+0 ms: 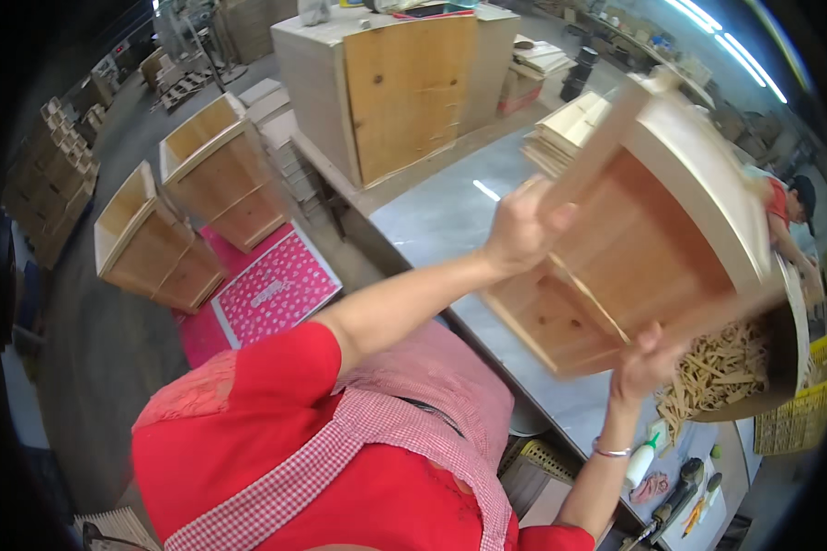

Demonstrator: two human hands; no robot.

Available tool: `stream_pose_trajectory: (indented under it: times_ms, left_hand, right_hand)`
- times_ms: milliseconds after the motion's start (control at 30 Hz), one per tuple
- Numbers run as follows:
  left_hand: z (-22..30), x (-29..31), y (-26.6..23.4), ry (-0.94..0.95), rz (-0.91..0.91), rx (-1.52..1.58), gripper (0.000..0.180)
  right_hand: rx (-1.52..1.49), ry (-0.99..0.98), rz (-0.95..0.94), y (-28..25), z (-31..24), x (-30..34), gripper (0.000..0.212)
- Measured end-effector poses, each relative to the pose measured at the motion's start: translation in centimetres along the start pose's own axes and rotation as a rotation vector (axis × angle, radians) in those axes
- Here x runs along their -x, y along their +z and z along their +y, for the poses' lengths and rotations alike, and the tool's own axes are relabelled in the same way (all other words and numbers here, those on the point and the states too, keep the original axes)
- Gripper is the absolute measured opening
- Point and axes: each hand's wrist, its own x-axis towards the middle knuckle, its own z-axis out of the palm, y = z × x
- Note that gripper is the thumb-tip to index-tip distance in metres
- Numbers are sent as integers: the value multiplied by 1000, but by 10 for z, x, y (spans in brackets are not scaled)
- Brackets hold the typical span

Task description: The person secures an assembled wooden planter box with rubber bands, applies glue to wooden panels with a squeeze bottle, joins the panels together to assemble a box, and places rubber bands around it.

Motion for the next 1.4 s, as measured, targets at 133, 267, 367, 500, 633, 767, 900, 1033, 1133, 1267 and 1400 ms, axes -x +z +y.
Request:
stream_pose_trajectory:
  times_ms: [133, 267, 367, 500, 633, 767, 900, 1033, 1133, 1267, 1400]
  left_hand:
    - [-22, 1, 0, -1, -27, -92, 41]
    - [-13, -25, 1, -24, -109, -84, 38]
    - [9, -38, -5, 62, -56, -27, 54]
    - [-31, 6, 3, 15, -79, -6, 62]
    - [-27, 15, 3, -91, -161, -24, 65]
    - [-35, -10, -53, -25, -468, -203, 57]
    - [60, -83, -44, 497, -188, -332, 48]
    - [152, -131, 26, 813, -455, -116, 46]
    - [174, -148, 72, 866, -856, -66, 37]
    - [159, -143, 108, 445, -1199, -9, 33]
    - [180, -138, 114, 329, -1102, -232, 35]
  right_hand:
    - [15, 156, -182, 6, 13, 10, 41]
    - [-43, -21, -30, 11, -5, -27, 44]
    - [-74, -75, 11, -5, -14, -45, 46]
    - [95, -67, -83, 0, 5, -4, 58]
    - [-86, -27, -1, 0, 5, 4, 66]
    - [-373, 252, -5, -7, 26, 11, 49]
    - [-300, 910, -314, 15, 84, 25, 52]
    - [-279, 1014, -460, 59, 112, 35, 54]
    - [-288, 1051, -491, 68, 115, 34, 49]
    - [-312, 1054, -620, 79, 135, 30, 48]
    - [-197, 792, -400, 101, 177, 36, 43]
